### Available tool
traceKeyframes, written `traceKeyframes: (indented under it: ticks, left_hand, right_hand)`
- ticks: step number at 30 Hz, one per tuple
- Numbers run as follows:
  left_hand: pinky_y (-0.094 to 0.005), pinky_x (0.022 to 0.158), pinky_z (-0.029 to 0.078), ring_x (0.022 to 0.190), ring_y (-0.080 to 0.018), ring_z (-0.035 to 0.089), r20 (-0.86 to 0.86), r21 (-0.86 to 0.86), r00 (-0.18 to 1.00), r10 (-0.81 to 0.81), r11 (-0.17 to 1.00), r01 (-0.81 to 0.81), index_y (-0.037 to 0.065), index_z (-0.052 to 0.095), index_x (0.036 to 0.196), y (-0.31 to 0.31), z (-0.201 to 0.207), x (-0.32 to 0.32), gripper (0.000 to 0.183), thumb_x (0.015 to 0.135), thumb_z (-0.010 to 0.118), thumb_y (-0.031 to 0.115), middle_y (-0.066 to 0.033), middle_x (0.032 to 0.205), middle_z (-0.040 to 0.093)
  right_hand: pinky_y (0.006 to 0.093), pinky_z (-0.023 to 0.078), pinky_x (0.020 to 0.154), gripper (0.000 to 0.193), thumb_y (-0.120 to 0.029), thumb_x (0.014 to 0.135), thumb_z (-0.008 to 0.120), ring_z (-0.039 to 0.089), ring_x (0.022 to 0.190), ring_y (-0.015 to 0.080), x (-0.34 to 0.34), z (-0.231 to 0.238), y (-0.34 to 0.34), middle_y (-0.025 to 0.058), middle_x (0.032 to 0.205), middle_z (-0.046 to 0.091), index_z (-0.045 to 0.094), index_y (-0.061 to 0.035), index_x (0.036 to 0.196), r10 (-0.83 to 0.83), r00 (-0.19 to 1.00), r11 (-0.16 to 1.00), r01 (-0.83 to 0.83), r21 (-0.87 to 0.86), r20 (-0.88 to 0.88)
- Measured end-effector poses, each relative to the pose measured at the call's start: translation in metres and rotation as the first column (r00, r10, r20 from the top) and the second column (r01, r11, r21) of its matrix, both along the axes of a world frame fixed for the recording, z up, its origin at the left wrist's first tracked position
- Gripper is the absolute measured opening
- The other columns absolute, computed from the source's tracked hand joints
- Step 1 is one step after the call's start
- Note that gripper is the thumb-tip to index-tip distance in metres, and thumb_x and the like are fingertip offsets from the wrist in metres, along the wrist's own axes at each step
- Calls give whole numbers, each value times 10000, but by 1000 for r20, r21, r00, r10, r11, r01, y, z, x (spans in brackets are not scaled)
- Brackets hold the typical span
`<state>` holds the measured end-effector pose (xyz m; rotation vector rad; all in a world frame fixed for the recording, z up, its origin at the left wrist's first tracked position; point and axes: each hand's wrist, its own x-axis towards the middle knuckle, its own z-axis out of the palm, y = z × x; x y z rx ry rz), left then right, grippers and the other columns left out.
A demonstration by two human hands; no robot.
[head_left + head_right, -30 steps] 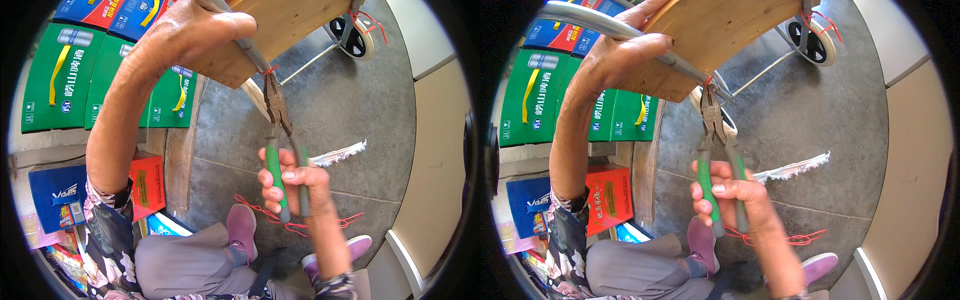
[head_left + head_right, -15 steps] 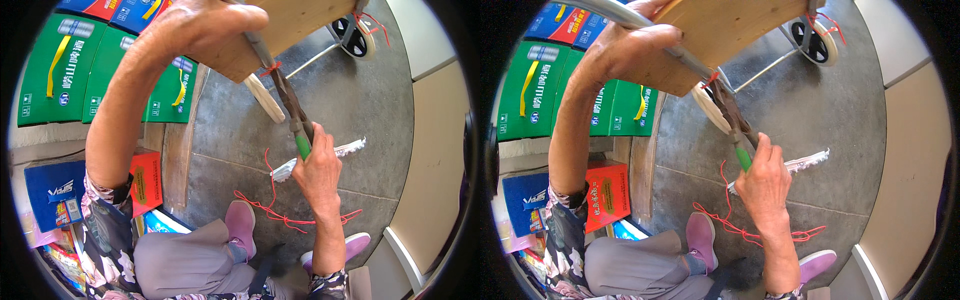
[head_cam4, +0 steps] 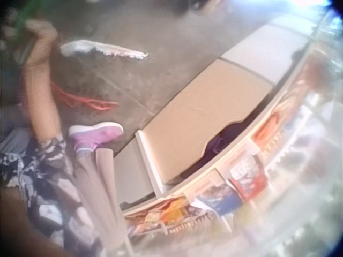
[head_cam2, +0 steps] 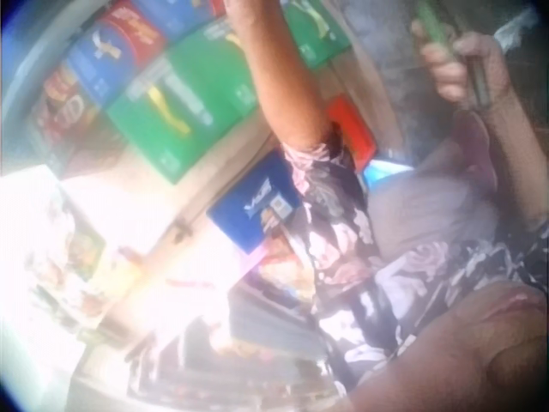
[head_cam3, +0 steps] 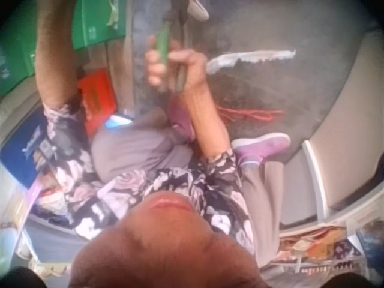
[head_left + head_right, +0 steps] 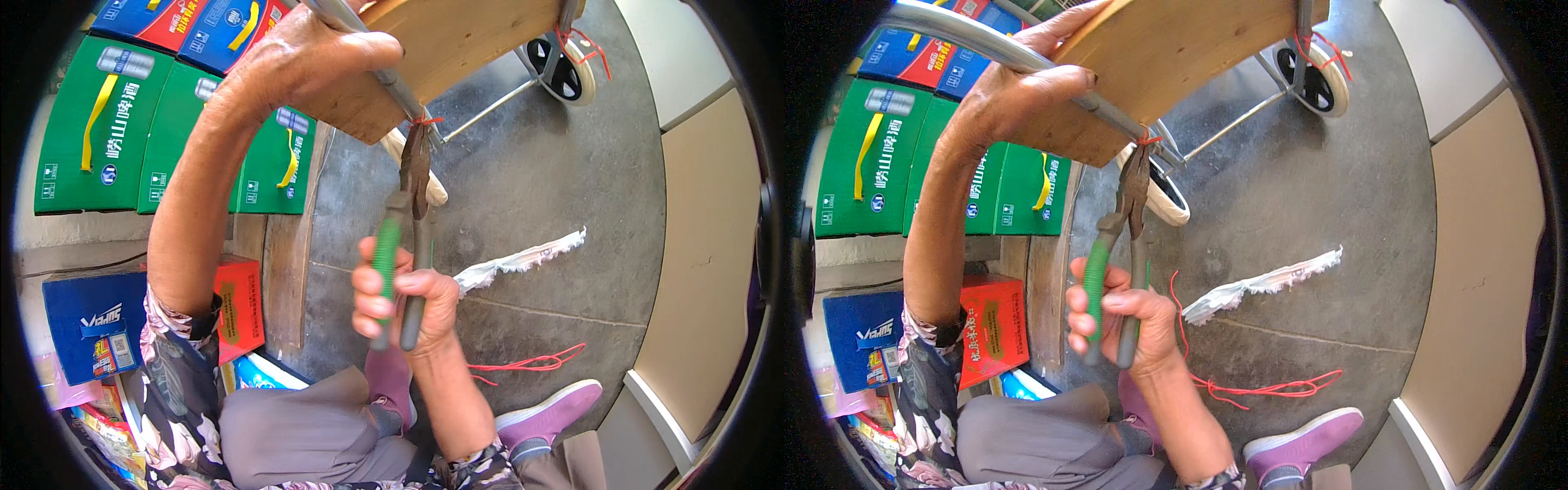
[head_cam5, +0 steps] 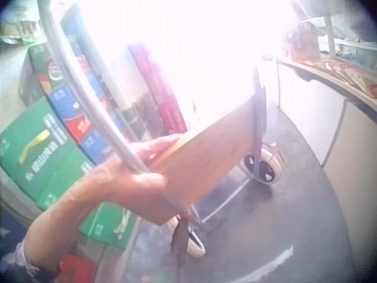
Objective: The person secures a wooden board to a metal cart frame using red string and pliers. They wrap and tighten the string around the metal poles, cut excess string, and then attach a black handle to the cart.
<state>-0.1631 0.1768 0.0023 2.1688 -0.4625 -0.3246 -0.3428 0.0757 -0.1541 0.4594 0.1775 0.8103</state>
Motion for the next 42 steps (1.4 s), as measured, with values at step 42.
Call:
traceKeyframes:
  ticks: [42]
  left_hand:
    - [-205, 716, 463, 836, -92, 576, 648, 80, 747, 150, 962, -262, 30, 619, 1000, 43, -57, -82, 131, 888, 551, 40, -39, 913, 623]
  right_hand:
    - [416, 454, 687, 327, -136, 724, 525, 568, 720, 402, 49, -56, -169, 250, 765, 575, 534, 60, 985, 601, 793, -708, 586, -395, 101]
